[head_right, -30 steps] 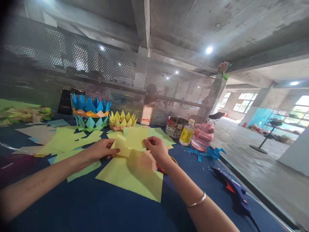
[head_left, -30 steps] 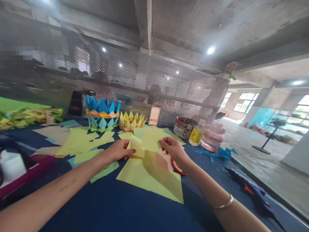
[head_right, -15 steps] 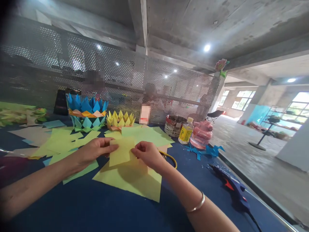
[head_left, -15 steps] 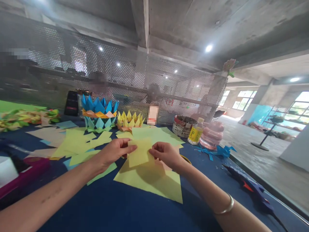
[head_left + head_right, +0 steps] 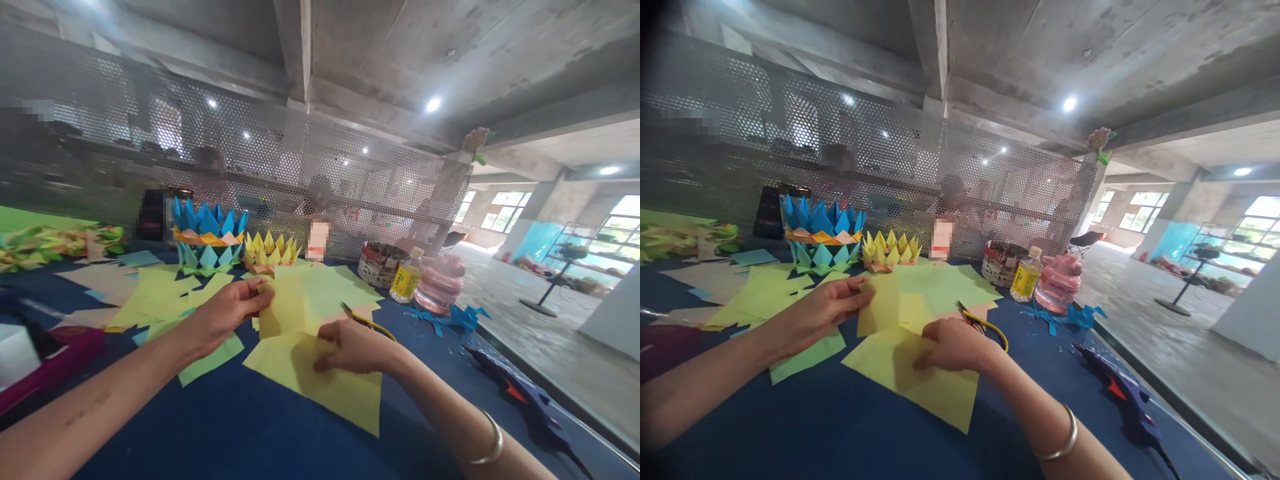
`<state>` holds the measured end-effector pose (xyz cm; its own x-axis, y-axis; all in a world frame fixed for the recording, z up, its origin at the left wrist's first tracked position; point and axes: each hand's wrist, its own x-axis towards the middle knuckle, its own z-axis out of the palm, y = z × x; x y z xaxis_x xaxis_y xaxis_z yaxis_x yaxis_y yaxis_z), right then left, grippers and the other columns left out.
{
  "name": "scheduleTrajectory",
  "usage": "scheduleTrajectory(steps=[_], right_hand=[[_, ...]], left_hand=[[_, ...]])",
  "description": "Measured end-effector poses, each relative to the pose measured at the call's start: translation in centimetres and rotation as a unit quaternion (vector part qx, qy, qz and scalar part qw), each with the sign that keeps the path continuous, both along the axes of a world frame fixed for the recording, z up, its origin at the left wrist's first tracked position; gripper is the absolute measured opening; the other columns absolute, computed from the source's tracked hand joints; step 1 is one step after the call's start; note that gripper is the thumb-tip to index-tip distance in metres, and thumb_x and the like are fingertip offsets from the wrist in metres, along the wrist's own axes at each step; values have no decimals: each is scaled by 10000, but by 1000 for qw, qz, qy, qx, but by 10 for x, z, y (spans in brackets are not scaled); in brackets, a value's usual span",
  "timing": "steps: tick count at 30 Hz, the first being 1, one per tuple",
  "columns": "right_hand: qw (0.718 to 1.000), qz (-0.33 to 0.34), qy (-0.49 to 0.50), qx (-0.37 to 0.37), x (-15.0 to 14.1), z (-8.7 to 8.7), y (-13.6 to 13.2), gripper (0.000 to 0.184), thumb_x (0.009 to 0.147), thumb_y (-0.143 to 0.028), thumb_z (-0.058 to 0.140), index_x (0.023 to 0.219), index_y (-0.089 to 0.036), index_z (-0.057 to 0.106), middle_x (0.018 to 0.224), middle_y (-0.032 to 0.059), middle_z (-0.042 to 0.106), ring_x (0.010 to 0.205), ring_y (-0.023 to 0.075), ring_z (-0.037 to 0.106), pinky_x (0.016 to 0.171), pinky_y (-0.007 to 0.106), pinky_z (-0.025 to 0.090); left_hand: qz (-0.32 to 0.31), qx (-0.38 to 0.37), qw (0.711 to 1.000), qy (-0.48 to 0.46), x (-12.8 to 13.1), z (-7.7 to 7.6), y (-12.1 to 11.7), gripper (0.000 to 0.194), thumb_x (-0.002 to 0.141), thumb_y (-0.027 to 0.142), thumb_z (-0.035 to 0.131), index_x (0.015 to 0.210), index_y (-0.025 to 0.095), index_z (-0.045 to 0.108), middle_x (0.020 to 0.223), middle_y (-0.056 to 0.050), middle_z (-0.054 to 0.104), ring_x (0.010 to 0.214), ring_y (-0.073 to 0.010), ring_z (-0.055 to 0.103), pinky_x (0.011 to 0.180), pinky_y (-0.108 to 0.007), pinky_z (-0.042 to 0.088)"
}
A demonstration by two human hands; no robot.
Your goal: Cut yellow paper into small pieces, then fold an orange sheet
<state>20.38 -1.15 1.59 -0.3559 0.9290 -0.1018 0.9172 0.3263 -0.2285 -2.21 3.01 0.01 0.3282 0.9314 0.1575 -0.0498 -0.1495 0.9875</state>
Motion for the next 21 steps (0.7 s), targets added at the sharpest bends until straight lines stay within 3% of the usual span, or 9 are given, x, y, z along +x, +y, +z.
scheduleTrajectory(steps=[4, 9, 11, 15, 18, 21], right_hand=[[999, -7, 23, 32, 4, 7, 2, 179, 812, -274, 560, 657, -200, 511, 560, -39, 484, 517, 107, 417, 482, 231, 250], [997, -2, 13, 82, 3, 9, 1, 149, 787, -194, 580, 650, -189, 520, 616, -3, 546, 578, 128, 445, 529, 259, 225], [996, -1, 7, 94, 2, 7, 1, 137, 789, -194, 578, 659, -188, 536, 636, 10, 569, 595, 138, 469, 533, 262, 214], [993, -10, 2, 118, 1, 2, 3, 123, 814, -226, 554, 697, -191, 566, 661, 34, 596, 625, 164, 506, 533, 273, 187], [990, -19, 10, 136, 0, -1, 5, 177, 871, -327, 513, 786, -196, 597, 684, 42, 611, 629, 169, 517, 533, 274, 188], [988, -22, 28, 150, -4, -3, 5, 311, 944, -418, 394, 856, -207, 605, 664, 23, 609, 598, 149, 510, 530, 263, 207]], left_hand=[[-31, 41, 998, 36, 2, -6, 1, 333, 638, 485, 745, 774, 188, 681, 811, -44, 688, 811, -221, 620, 755, -317, 485], [1, 109, 992, 61, 2, -16, 10, 341, 668, 531, 702, 754, 203, 673, 1183, -58, 586, 1024, -246, 563, 838, -291, 457], [-5, 107, 991, 77, 2, -17, 10, 329, 679, 519, 693, 770, 203, 676, 1102, -56, 639, 970, -241, 595, 815, -291, 466], [-19, 87, 989, 116, 4, -17, 5, 264, 662, 439, 719, 714, 185, 670, 704, -11, 683, 747, -223, 634, 668, -271, 468], [6, 84, 989, 118, 6, -19, 3, 249, 654, 411, 716, 728, 187, 636, 712, -2, 682, 733, -226, 641, 645, -274, 463], [17, 83, 992, 95, 8, -20, 3, 332, 683, 413, 688, 918, 200, 589, 775, -3, 692, 806, -240, 668, 706, -302, 487]])
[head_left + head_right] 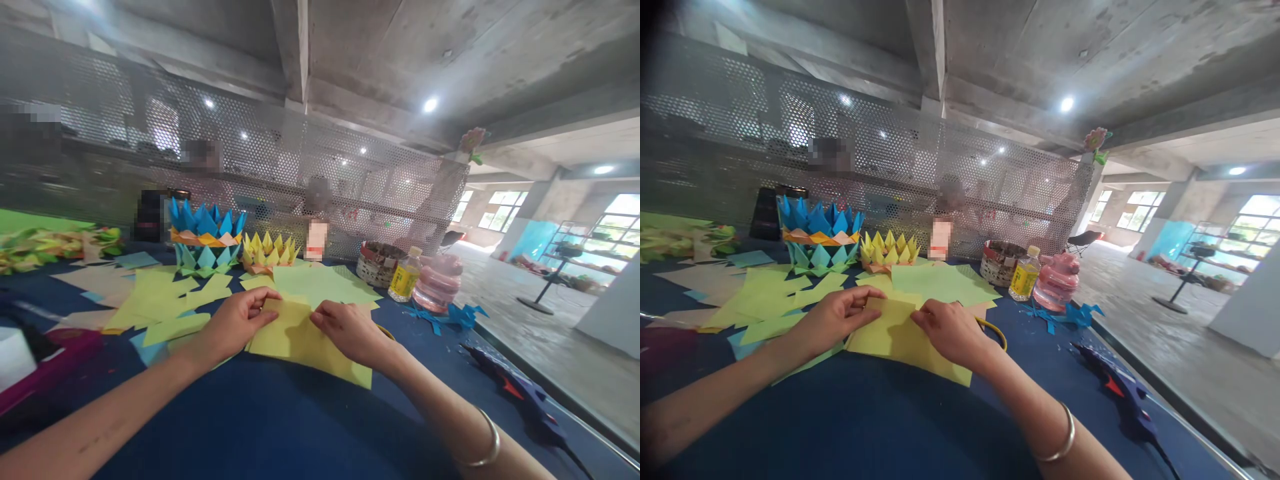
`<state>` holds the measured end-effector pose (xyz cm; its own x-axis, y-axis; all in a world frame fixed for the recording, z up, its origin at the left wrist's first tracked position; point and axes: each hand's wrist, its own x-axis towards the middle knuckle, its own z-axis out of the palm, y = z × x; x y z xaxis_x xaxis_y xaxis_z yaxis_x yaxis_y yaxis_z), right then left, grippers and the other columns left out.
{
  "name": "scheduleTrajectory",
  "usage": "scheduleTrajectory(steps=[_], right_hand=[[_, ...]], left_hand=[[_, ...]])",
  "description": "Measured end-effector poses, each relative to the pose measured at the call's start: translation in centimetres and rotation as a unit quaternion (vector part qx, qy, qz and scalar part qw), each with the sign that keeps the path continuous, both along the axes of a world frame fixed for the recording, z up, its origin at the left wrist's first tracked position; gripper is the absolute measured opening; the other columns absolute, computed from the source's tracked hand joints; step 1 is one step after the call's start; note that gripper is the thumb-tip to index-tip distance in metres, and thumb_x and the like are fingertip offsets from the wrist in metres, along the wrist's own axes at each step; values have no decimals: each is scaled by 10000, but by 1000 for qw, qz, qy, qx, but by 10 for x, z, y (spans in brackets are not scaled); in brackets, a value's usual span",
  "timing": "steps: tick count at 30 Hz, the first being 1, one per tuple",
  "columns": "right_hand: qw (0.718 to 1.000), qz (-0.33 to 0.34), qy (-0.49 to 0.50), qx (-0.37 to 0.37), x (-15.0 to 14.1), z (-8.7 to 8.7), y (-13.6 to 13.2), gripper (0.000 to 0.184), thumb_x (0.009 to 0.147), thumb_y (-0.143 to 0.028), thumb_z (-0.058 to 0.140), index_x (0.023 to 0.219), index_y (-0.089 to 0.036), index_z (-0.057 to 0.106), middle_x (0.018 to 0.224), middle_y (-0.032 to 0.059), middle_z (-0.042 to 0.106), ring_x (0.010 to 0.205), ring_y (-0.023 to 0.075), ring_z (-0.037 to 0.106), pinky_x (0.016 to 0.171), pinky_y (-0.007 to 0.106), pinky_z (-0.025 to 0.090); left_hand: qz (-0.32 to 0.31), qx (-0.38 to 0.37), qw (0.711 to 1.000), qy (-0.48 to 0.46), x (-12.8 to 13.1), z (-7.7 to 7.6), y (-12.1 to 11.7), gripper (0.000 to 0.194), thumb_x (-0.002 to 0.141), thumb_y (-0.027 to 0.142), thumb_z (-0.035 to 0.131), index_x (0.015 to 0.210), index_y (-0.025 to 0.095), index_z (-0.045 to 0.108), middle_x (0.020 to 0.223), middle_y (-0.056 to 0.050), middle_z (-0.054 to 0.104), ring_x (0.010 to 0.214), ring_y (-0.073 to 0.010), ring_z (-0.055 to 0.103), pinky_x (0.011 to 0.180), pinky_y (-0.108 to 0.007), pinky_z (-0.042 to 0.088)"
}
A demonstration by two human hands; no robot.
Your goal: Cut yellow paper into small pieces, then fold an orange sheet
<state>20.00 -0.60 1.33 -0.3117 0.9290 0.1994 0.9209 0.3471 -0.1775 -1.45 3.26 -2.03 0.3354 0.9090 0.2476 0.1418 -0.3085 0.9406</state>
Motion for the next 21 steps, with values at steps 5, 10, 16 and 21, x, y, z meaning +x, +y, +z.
scheduleTrajectory(steps=[5, 10, 16, 21], right_hand=[[999, -4, 23, 45, -6, -5, 1, 299, 937, -415, 435, 829, -207, 620, 669, 15, 636, 601, 138, 527, 539, 256, 212], [997, -15, 30, 65, -5, -10, 3, 232, 909, -326, 492, 781, -197, 636, 688, 24, 667, 618, 140, 556, 548, 253, 219], [995, -22, 48, 80, -5, -10, 2, 171, 885, -242, 512, 802, -196, 654, 694, 19, 685, 649, 144, 591, 564, 232, 254], [995, -20, 55, 86, -4, -10, 2, 172, 889, -265, 514, 802, -202, 648, 702, 18, 690, 645, 146, 594, 564, 226, 270]], left_hand=[[-31, -19, 999, -37, 2, -1, -3, 515, 684, 404, 706, 1111, 209, 494, 802, -7, 716, 827, -242, 693, 721, -317, 510], [-37, -57, 995, -68, 4, -4, -2, 540, 655, 421, 745, 1094, 184, 538, 727, 5, 725, 789, -227, 694, 697, -293, 502], [-70, -138, 984, -87, 8, -1, -4, 442, 612, 470, 769, 909, 159, 665, 824, -53, 766, 778, -228, 699, 711, -290, 503], [-69, -170, 979, -88, 9, -1, -7, 466, 604, 524, 762, 896, 168, 691, 800, -29, 767, 725, -186, 686, 636, -238, 482]])
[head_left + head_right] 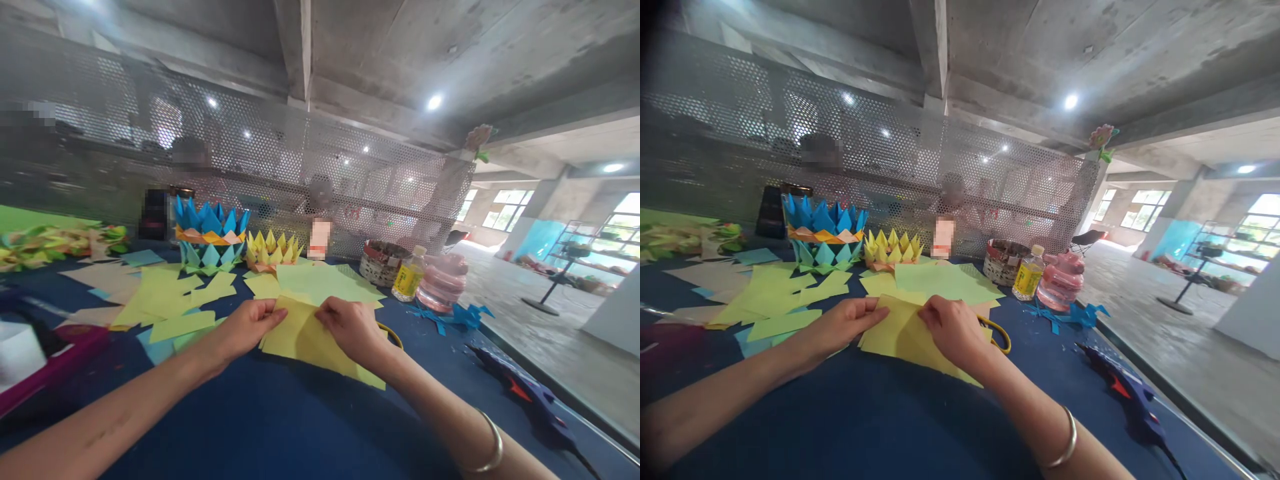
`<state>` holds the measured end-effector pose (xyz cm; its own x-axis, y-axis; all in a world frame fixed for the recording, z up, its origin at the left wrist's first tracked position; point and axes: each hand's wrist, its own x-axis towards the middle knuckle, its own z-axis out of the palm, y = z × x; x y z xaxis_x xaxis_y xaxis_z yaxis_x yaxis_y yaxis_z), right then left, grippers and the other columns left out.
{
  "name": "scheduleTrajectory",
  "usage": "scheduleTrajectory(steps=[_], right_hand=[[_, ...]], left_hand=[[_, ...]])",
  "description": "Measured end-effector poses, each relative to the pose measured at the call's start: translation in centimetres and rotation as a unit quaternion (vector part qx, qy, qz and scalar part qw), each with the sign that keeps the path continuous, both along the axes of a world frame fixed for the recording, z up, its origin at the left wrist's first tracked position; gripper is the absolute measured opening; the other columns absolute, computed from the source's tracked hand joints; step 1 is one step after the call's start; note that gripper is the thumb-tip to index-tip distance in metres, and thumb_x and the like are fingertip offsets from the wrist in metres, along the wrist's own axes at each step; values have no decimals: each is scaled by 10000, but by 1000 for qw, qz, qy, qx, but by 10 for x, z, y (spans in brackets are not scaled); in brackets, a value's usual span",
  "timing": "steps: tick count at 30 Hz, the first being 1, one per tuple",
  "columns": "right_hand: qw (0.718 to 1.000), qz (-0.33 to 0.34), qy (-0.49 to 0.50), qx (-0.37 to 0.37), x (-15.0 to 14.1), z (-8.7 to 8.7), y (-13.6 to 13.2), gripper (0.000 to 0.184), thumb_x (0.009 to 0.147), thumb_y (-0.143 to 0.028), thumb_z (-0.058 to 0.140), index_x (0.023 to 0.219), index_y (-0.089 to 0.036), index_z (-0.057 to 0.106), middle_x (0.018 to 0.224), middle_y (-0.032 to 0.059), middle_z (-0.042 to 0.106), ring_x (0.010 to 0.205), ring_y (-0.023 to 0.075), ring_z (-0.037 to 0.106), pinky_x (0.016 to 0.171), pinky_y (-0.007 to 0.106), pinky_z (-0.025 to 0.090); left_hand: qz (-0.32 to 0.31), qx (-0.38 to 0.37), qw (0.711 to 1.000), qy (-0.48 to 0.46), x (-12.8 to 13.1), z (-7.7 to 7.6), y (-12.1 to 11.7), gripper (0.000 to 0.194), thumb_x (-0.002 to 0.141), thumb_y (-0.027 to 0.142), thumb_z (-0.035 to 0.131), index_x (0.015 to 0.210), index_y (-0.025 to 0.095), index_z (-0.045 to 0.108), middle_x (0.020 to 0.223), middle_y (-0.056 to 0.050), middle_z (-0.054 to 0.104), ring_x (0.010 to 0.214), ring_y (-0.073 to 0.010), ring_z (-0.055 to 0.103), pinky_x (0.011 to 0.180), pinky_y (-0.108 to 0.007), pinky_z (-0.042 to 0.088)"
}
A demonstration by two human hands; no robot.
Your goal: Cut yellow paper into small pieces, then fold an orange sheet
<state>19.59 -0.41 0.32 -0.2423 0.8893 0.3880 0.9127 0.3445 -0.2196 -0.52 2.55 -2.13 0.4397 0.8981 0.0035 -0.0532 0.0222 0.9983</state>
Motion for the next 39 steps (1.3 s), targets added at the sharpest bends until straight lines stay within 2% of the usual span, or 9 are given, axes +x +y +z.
scheduleTrajectory(steps=[9, 14, 20, 28, 39], right_hand=[[1000, 0, 0, 9, 0, 0, 0, 186, 893, -297, 520, 777, -205, 634, 695, 11, 690, 632, 145, 592, 554, 230, 265], [1000, 2, -4, 9, 0, 0, 0, 181, 897, -290, 511, 791, -207, 632, 700, 10, 692, 647, 150, 601, 557, 233, 265], [1000, 5, -10, 9, 1, -1, 0, 181, 899, -305, 514, 804, -211, 636, 721, 13, 698, 660, 153, 610, 562, 235, 271], [1000, 4, -17, 13, 0, -1, 0, 166, 893, -300, 530, 800, -211, 635, 718, 10, 704, 672, 157, 624, 564, 234, 271], [1000, -2, -22, 9, 0, 0, 1, 196, 906, -322, 520, 809, -205, 643, 732, 18, 707, 672, 154, 624, 563, 240, 265]], left_hand=[[-5, -15, 1000, 7, 0, 0, -1, 471, 534, 492, 816, 847, 158, 706, 736, -18, 758, 677, -161, 665, 611, -214, 464], [-6, -16, 1000, 9, -1, -3, 1, 468, 596, 534, 766, 875, 162, 709, 744, -22, 753, 696, -161, 665, 624, -217, 462], [-3, -13, 1000, 13, -3, -8, 3, 365, 631, 450, 769, 847, 162, 716, 708, -20, 738, 638, -154, 643, 574, -217, 438], [-12, -23, 1000, 11, -3, -7, 3, 319, 676, 420, 745, 876, 174, 713, 754, -25, 748, 685, -154, 656, 618, -218, 457], [-10, -23, 1000, 11, -3, -3, -1, 263, 683, 371, 747, 840, 163, 711, 685, -9, 730, 611, -141, 626, 587, -219, 440]])
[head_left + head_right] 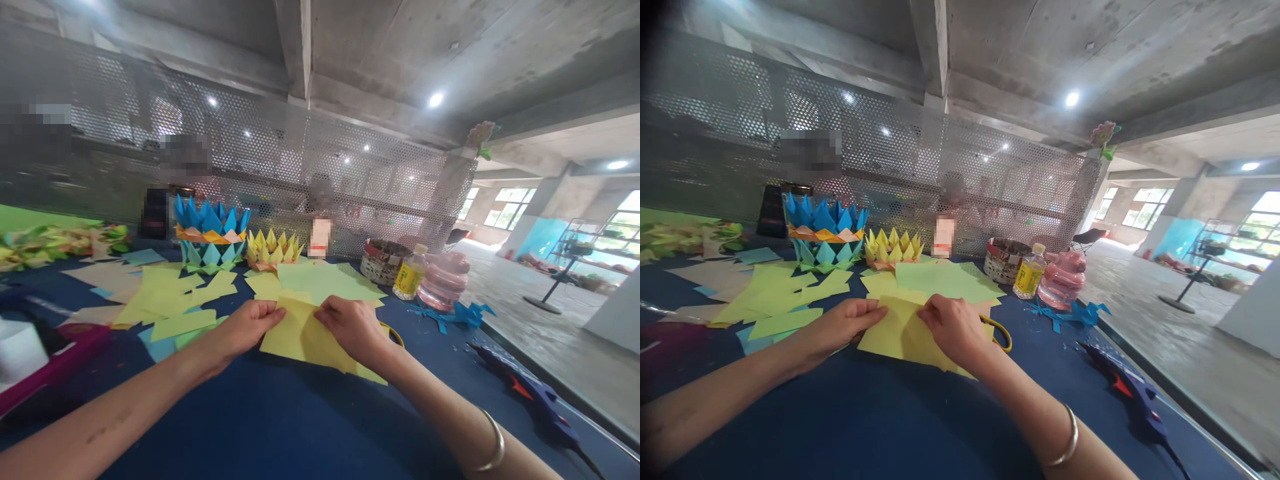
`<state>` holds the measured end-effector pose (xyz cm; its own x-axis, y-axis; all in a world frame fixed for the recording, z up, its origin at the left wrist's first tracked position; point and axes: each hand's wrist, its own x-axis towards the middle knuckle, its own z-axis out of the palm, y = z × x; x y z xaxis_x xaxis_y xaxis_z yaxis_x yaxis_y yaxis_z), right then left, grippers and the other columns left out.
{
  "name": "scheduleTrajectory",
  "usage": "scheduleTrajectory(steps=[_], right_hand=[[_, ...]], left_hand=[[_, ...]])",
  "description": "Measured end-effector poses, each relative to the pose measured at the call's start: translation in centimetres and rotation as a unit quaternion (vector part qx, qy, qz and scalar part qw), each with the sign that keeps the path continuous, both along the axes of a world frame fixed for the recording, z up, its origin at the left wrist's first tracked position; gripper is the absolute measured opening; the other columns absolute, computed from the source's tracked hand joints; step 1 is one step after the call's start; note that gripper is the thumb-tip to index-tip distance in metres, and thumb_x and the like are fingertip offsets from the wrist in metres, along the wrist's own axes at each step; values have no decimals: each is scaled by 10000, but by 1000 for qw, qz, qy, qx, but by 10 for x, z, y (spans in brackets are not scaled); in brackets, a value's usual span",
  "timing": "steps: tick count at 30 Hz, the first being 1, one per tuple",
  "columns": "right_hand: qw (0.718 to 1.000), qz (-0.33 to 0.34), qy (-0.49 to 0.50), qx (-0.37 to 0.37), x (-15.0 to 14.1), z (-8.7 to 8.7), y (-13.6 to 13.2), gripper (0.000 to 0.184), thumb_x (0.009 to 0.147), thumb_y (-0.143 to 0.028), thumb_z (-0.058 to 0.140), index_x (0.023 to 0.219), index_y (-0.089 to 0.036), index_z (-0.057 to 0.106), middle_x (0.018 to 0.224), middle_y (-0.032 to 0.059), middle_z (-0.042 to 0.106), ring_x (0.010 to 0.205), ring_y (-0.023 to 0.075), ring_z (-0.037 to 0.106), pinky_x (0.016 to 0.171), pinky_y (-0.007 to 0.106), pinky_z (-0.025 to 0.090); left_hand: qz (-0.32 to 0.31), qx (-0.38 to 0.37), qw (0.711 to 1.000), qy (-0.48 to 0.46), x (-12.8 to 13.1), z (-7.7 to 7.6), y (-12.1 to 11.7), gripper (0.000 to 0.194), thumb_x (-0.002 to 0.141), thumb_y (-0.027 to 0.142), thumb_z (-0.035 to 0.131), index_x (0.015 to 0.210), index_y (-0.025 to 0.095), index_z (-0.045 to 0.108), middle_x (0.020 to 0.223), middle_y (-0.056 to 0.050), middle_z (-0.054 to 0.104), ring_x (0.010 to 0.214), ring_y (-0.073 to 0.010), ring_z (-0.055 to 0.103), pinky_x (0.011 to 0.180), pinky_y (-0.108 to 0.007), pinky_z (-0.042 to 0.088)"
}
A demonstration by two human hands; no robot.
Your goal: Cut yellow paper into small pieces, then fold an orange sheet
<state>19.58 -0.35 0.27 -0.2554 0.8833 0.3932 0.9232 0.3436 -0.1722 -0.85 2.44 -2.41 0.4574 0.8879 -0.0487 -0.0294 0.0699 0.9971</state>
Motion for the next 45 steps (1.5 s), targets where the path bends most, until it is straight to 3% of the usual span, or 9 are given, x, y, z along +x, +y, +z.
scheduleTrajectory(steps=[18, 28, 34, 41, 45], right_hand=[[1000, 4, 8, 4, 0, 0, 0, 201, 911, -304, 512, 794, -201, 639, 715, 15, 689, 652, 143, 593, 561, 238, 260], [999, 32, -2, 12, -2, 4, -3, 165, 893, -304, 551, 802, -212, 654, 691, 1, 681, 644, 138, 588, 568, 233, 277], [999, 35, -24, 12, -5, 5, -6, 153, 887, -308, 564, 830, -222, 678, 709, 10, 688, 685, 149, 601, 603, 242, 299], [997, 46, 56, -11, 6, 20, -3, 105, 837, -276, 608, 790, -207, 671, 719, -10, 691, 652, 124, 594, 602, 225, 374], [996, 5, 79, 34, 32, 40, 5, 193, 897, -287, 457, 889, -177, 615, 813, 28, 680, 734, 134, 595, 680, 244, 421]], left_hand=[[-22, 10, 1000, -13, -1, -2, 2, 299, 672, 394, 762, 877, 180, 722, 692, 3, 733, 614, -139, 630, 591, -217, 440], [-85, 1, 996, 1, -8, 4, -2, 380, 705, 425, 742, 1011, 203, 711, 918, -52, 757, 850, -207, 677, 716, -245, 498], [-115, 34, 992, 29, -5, 5, -9, 387, 699, 409, 739, 1026, 204, 716, 825, -16, 755, 749, -195, 669, 651, -229, 489], [-70, 54, 996, 31, -4, -4, -1, 320, 680, 371, 746, 935, 176, 737, 764, -17, 754, 655, -180, 664, 591, -226, 481], [-10, 43, 999, 12, -6, 0, 7, 301, 646, 315, 772, 885, 139, 724, 645, -41, 742, 556, -197, 670, 549, -271, 520]])
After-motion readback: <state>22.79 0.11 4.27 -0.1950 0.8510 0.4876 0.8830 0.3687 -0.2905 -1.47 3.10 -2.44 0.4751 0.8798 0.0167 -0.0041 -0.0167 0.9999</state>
